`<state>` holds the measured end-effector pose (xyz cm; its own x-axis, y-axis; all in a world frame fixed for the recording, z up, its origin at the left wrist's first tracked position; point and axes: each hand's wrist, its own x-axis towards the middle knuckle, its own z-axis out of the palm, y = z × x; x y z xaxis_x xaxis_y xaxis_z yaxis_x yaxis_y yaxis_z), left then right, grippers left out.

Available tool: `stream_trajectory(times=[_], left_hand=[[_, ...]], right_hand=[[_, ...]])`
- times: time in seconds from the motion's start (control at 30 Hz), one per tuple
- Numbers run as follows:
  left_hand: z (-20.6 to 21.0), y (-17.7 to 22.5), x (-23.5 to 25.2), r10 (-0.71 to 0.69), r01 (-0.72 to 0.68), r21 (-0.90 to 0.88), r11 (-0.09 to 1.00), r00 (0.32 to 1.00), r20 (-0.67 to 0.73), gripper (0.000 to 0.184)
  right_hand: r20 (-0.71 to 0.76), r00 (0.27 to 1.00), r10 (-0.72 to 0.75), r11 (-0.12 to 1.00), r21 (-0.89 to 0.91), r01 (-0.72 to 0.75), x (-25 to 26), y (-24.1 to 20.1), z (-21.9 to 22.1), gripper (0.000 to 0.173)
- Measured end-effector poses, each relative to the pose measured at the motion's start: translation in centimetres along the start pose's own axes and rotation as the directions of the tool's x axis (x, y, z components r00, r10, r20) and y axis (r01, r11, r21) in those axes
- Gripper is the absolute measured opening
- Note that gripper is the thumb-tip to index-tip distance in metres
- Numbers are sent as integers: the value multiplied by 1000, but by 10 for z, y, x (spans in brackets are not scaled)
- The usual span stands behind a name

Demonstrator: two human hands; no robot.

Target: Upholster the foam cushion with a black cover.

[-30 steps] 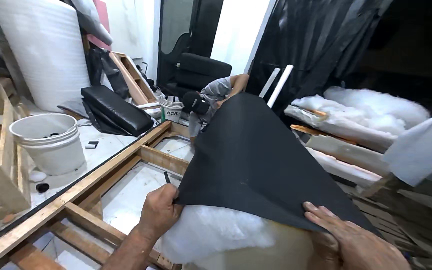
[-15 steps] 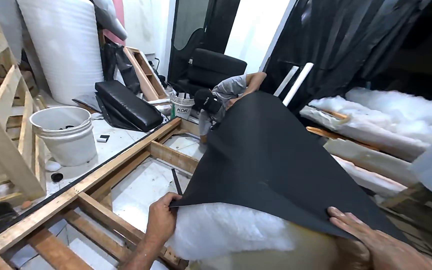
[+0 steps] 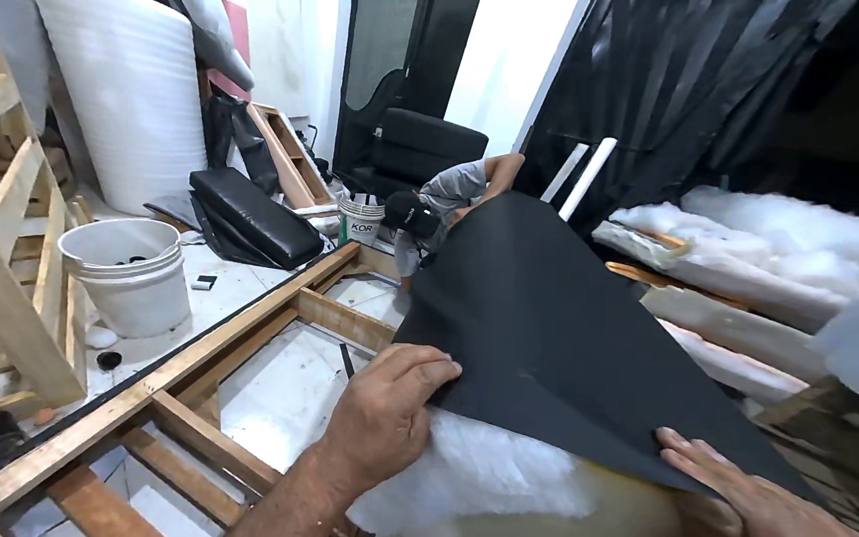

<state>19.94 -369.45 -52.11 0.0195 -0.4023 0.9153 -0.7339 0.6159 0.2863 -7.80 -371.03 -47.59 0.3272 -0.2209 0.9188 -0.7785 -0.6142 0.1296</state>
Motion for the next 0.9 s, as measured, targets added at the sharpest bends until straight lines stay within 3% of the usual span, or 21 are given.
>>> stream_trajectory(times=[0.17,0.27,0.33,0.4,0.43,0.5,0.6,0.77,0.9], left_hand=[[14,7,15,-148,147,-20,989,987,-57,24],[27,-6,27,-70,67,-113,991,997,-20,27],[26,-13,33,10,0,-148,989,997,71,36],[16,-17,42,64,-17,-190,982,968,242,67],[10,-18,48,80,-6,-217,976,940,331,71],[5,-20,59,112,15,-285,958,898,426,58],[9,-18,54,96,16,-323,946,939,329,43],[22,2,30,10,-12,-288,957,1000,-9,49],[32,2,18,18,-42,-251,967,995,-97,52]], right_hand=[[3,1000,3,1000,27,-3,0,0,0,46],[18,1000,1,1000,24,-1,-1,0,-2,45],[14,1000,4,1000,30,-4,0,0,-2,46],[11,1000,6,999,38,-6,0,0,-1,47],[12,1000,6,999,41,-7,0,-1,-1,47],[7,1000,7,999,31,-7,0,-1,-2,48],[-4,1000,24,999,35,-24,2,-2,-2,52],[-30,999,31,999,38,-29,2,0,0,50],[-6,1000,27,999,43,-26,-1,3,-1,47]])
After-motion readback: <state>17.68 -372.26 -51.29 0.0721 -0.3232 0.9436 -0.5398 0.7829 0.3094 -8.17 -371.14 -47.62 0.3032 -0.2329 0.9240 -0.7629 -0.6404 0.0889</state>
